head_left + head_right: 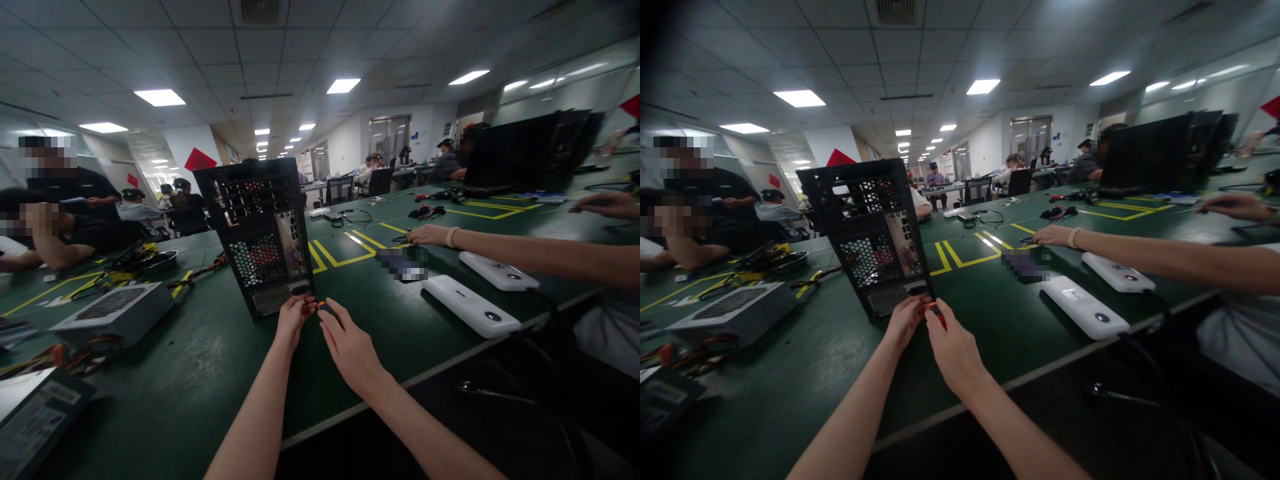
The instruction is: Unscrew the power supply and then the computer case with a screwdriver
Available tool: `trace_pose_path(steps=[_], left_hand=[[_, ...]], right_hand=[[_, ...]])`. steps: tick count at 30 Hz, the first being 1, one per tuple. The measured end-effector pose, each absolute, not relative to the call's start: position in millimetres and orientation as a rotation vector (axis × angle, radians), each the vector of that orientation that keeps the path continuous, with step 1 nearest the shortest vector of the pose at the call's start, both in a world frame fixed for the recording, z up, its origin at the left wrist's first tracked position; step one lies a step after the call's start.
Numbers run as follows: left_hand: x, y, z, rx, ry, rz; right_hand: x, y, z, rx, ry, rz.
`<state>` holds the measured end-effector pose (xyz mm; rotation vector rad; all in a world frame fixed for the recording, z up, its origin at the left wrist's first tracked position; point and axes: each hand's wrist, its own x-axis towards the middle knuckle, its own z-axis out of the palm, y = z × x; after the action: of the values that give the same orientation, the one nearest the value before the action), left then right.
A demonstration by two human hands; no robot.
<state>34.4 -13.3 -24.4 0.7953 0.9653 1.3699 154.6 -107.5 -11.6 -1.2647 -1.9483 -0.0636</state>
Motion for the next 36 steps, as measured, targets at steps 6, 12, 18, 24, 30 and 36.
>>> trace_pose_path(steps=[6, 12, 18, 24, 30, 36], left_hand=[[34.6, -13.1, -24.1, 0.775, 0.963, 1.378], [34.3, -9.9, -26.4, 0.77, 0.971, 1.383], [34.8, -10.3, -25.8, 0.788, 0.967, 1.378], [33.9, -12.9, -25.2, 0.8, 0.945, 1.365], [33.2, -11.7, -25.6, 0.794, 0.943, 1.354], [33.6, -12.3, -24.9, 0.792, 0.943, 1.363]], right_hand=[[154.3, -108.2, -10.9, -1.152, -2.013, -0.041], [156.8, -105.2, -9.5, -1.24, -2.082, -0.189], [160.8, -98.2, -0.4, -1.249, -2.073, -0.302], [158.2, -98.3, -13.6, -1.16, -2.041, -0.406], [159.4, -97.9, -16.5, -1.171, -1.98, -0.435], [158.7, -102.4, -12.0, -1.144, -2.013, -0.319]])
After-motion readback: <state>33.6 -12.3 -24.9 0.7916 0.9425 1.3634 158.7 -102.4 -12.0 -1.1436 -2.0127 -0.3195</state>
